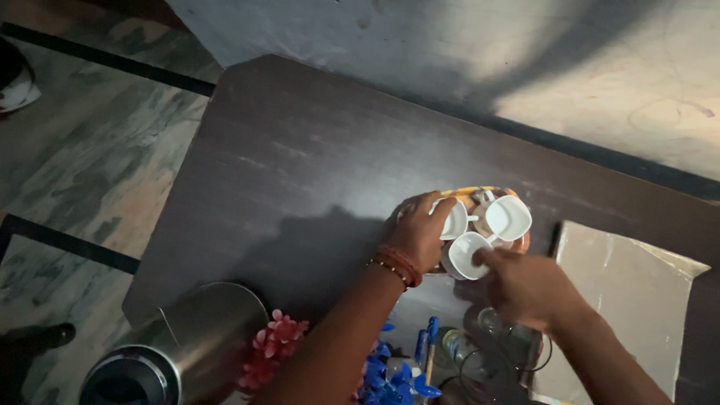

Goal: The person arranges various items on a dark table, including white cups, a tray, and a stainless steel bottle. They then pick up and reposition several small potted artificial flowers, adjusting their placement and orientation on the table surface.

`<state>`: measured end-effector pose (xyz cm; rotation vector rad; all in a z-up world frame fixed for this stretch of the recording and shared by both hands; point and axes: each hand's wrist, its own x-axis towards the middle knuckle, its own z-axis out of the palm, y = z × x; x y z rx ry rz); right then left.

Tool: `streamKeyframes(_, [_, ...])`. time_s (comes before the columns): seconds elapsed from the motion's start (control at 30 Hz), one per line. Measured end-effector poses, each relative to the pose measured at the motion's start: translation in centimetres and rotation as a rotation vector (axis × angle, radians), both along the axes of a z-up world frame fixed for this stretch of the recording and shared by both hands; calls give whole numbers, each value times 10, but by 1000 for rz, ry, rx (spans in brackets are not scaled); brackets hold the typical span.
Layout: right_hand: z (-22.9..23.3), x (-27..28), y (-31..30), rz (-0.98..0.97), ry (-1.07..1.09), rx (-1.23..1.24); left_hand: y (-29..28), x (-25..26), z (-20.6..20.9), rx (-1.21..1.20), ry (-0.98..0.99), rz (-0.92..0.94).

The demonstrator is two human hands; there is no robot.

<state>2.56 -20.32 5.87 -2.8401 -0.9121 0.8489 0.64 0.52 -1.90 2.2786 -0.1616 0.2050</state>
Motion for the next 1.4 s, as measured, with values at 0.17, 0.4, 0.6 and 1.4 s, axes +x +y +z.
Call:
streamKeyframes(0.17, [4, 2, 3, 51, -69, 27, -13, -1, 10, -13, 159, 127])
streamKeyframes(0.4, [-6, -12, -26, 155, -224, 191, -34, -22, 21, -133, 75, 361])
streamKeyframes(0.6, [10, -4, -47, 123, -254, 199, -57, -25, 5, -140, 281, 395])
streamKeyframes(1.4, [5, 9, 30, 396, -202, 460, 30, -34, 36, -382, 571, 68])
